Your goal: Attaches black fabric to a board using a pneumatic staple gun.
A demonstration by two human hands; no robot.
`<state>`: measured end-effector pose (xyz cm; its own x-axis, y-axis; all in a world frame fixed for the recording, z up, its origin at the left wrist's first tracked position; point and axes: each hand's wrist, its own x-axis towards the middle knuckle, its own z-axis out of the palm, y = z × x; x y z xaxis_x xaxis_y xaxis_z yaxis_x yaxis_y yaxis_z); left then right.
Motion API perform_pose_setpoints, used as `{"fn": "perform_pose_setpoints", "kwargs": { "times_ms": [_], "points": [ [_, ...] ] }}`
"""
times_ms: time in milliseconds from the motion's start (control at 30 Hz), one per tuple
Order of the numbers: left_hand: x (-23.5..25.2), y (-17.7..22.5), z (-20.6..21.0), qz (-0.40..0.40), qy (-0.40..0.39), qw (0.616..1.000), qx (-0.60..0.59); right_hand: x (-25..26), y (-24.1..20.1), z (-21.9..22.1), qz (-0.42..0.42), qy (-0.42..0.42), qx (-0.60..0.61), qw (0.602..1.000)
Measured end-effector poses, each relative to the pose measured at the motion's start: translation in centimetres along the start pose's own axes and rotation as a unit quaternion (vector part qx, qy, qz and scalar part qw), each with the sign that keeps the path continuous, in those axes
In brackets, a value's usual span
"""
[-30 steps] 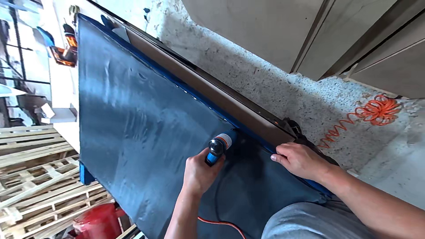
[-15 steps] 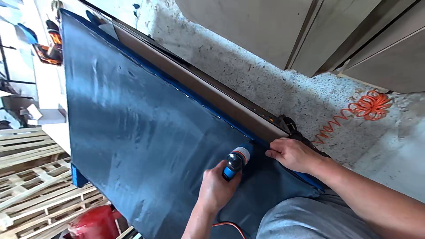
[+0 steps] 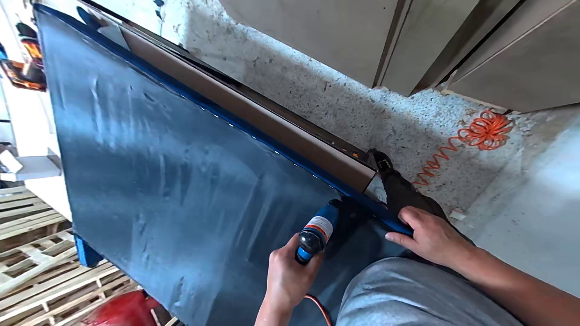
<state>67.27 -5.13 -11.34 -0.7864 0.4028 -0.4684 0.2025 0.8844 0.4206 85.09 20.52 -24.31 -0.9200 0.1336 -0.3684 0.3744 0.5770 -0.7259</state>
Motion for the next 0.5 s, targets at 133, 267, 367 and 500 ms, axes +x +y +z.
{"fn": "perform_pose_setpoints", "kwargs": {
  "times_ms": [133, 267, 367, 500],
  "points": [
    [-0.3, 0.4, 1.1, 0.042, -0.005, 0.999, 0.029, 0.0, 1.0, 0.3, -0.044, -0.017, 0.027, 0.999],
    [0.0, 0.8, 1.9, 0.044, 0.001, 0.998, 0.038, 0.4, 1.7, 0.4, -0.084, -0.020, 0.050, 0.995],
    [0.3, 1.2, 2.2, 0.039, 0.002, 0.998, 0.048, 0.3, 1.7, 0.8, -0.088, -0.004, 0.061, 0.994],
    [0.6, 2.1, 2.4, 0.002, -0.012, 0.999, 0.044, 0.2, 1.9, 1.2, -0.086, 0.009, 0.070, 0.994]
  ]
}}
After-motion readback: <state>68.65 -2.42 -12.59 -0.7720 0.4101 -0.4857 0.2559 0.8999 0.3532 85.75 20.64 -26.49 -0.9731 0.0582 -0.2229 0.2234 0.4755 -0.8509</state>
